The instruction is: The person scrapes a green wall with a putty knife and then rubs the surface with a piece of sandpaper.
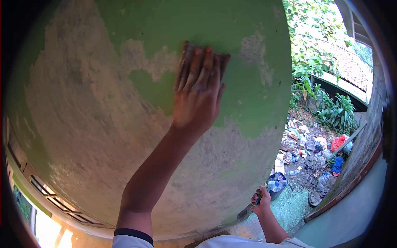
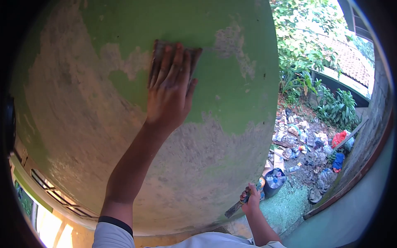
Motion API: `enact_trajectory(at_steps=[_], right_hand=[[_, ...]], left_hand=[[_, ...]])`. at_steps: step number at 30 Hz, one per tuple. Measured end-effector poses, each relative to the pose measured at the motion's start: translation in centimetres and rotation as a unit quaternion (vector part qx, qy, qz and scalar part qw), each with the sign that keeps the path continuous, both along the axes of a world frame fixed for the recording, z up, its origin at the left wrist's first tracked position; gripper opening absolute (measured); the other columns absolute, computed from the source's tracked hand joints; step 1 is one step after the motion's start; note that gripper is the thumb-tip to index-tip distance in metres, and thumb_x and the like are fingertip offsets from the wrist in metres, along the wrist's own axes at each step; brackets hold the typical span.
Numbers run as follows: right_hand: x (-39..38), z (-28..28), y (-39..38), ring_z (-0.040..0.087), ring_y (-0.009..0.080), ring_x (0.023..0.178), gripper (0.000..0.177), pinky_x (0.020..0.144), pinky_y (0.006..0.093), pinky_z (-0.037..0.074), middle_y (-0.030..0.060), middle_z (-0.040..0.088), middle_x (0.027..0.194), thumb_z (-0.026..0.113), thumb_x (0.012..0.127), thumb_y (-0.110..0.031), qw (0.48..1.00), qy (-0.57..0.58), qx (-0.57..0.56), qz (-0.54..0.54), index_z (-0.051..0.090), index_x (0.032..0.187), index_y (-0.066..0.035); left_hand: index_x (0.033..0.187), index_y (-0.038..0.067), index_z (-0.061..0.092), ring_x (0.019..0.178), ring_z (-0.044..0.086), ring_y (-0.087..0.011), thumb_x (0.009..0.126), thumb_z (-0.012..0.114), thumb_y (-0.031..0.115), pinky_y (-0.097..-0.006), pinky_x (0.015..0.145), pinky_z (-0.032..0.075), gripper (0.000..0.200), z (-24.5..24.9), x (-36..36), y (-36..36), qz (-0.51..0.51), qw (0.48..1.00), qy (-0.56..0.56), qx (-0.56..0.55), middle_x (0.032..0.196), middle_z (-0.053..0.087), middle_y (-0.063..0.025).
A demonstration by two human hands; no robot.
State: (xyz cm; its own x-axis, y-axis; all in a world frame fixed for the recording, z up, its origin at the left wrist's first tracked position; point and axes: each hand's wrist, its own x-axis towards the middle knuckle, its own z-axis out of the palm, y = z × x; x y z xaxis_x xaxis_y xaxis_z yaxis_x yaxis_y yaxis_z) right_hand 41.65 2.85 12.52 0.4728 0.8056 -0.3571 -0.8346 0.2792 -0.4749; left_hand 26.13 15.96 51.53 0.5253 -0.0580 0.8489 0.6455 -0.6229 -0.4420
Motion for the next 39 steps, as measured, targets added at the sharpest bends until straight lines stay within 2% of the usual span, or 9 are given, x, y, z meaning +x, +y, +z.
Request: enact_trajectory(at_steps=[6, 9, 11, 16, 24, 27, 30, 32, 39], right_hand=[[1.2, -2.3, -2.5, 0.044, 0.0098, 0.044, 0.021, 0.040, 0.0235, 0.033, -0.0023, 0.043, 0.060, 0.059, 0.081, -0.025, 0.999, -0.004, -0.015, -0.043, 0.044, 0.071, -0.014], [2.2, -3.2, -4.3, 0.044, 0.0103, 0.043, 0.016, 0.038, 0.0236, 0.034, -0.0016, 0.043, 0.062, 0.056, 0.083, -0.021, 0.997, 0.036, -0.013, -0.073, 0.043, 0.077, -0.012], [2.4, -2.6, -5.3, 0.044, 0.0101, 0.044, 0.017, 0.038, 0.0232, 0.034, -0.0018, 0.043, 0.062, 0.056, 0.083, -0.022, 0.995, 0.038, -0.011, -0.092, 0.044, 0.076, -0.012], [3.2, -3.1, -6.3, 0.042, 0.0097, 0.044, 0.021, 0.038, 0.0226, 0.032, -0.0017, 0.041, 0.059, 0.056, 0.083, -0.023, 0.990, 0.049, 0.006, -0.133, 0.044, 0.071, -0.011], [3.5, -2.4, -6.2, 0.043, 0.0106, 0.044, 0.022, 0.039, 0.0236, 0.032, -0.0012, 0.042, 0.058, 0.057, 0.083, -0.023, 0.987, 0.054, -0.002, -0.153, 0.044, 0.069, -0.011], [3.8, -3.0, -6.3, 0.043, 0.0108, 0.045, 0.022, 0.039, 0.0236, 0.032, -0.0012, 0.042, 0.058, 0.056, 0.083, -0.023, 0.986, 0.055, -0.004, -0.158, 0.044, 0.069, -0.011], [4.1, -3.3, -6.6, 0.043, 0.0109, 0.045, 0.021, 0.040, 0.0236, 0.033, -0.0010, 0.043, 0.059, 0.055, 0.085, -0.024, 0.986, 0.068, 0.014, -0.154, 0.045, 0.072, -0.011], [3.8, -1.5, -6.6, 0.043, 0.0109, 0.044, 0.020, 0.040, 0.0235, 0.033, -0.0008, 0.044, 0.061, 0.054, 0.086, -0.026, 0.987, 0.061, 0.031, -0.146, 0.045, 0.077, -0.011], [2.7, 3.2, -7.3, 0.041, 0.0146, 0.052, 0.049, 0.051, 0.0275, 0.035, 0.0027, 0.042, 0.066, 0.042, 0.084, -0.060, 0.986, -0.035, 0.115, -0.119, 0.045, 0.084, -0.011]], left_hand=[[0.119, -0.006, 0.046, 0.126, 0.032, -0.0333, 0.081, 0.051, 0.016, -0.0415, 0.106, 0.023, 0.044, 2.1, 8.1, 1.4, -0.104, 0.992, -0.031, 0.061, 0.129, 0.042, -0.0175], [0.121, -0.004, 0.045, 0.127, 0.031, -0.0293, 0.084, 0.043, 0.015, -0.0398, 0.108, 0.020, 0.042, 0.2, 12.1, 2.0, -0.094, 0.991, -0.049, 0.079, 0.130, 0.043, -0.0146], [0.124, -0.001, 0.045, 0.128, 0.031, -0.0271, 0.084, 0.043, 0.015, -0.0398, 0.108, 0.019, 0.043, -2.8, 13.2, 1.8, -0.012, 0.994, 0.057, 0.093, 0.131, 0.043, -0.0129], [0.126, 0.000, 0.043, 0.130, 0.028, -0.0236, 0.085, 0.040, 0.016, -0.0360, 0.109, 0.016, 0.044, -7.9, 13.2, 1.4, -0.035, 0.988, 0.138, 0.051, 0.133, 0.041, -0.0099], [0.129, 0.005, 0.039, 0.130, 0.026, -0.0245, 0.089, 0.042, 0.021, -0.0357, 0.110, 0.014, 0.044, 2.7, 9.8, 1.8, -0.044, 0.996, 0.060, 0.054, 0.136, 0.038, -0.0090], [0.131, 0.005, 0.038, 0.130, 0.027, -0.0260, 0.088, 0.042, 0.022, -0.0366, 0.109, 0.015, 0.046, 3.8, 9.6, 1.5, -0.047, 0.997, 0.017, 0.061, 0.136, 0.037, -0.0101], [0.130, 0.003, 0.038, 0.130, 0.028, -0.0242, 0.089, 0.036, 0.019, -0.0360, 0.109, 0.016, 0.044, 1.5, 11.1, 1.9, -0.028, 0.996, -0.019, 0.080, 0.135, 0.038, -0.0101], [0.129, 0.001, 0.039, 0.131, 0.026, -0.0256, 0.088, 0.035, 0.016, -0.0371, 0.110, 0.014, 0.044, -2.1, 12.2, 1.6, -0.015, 0.995, 0.060, 0.075, 0.135, 0.039, -0.0103], [0.129, -0.001, 0.037, 0.132, 0.021, -0.0269, 0.085, 0.034, 0.018, -0.0377, 0.111, 0.008, 0.048, -14.8, 13.4, -0.9, 0.004, 0.989, 0.146, -0.036, 0.138, 0.033, -0.0115]])
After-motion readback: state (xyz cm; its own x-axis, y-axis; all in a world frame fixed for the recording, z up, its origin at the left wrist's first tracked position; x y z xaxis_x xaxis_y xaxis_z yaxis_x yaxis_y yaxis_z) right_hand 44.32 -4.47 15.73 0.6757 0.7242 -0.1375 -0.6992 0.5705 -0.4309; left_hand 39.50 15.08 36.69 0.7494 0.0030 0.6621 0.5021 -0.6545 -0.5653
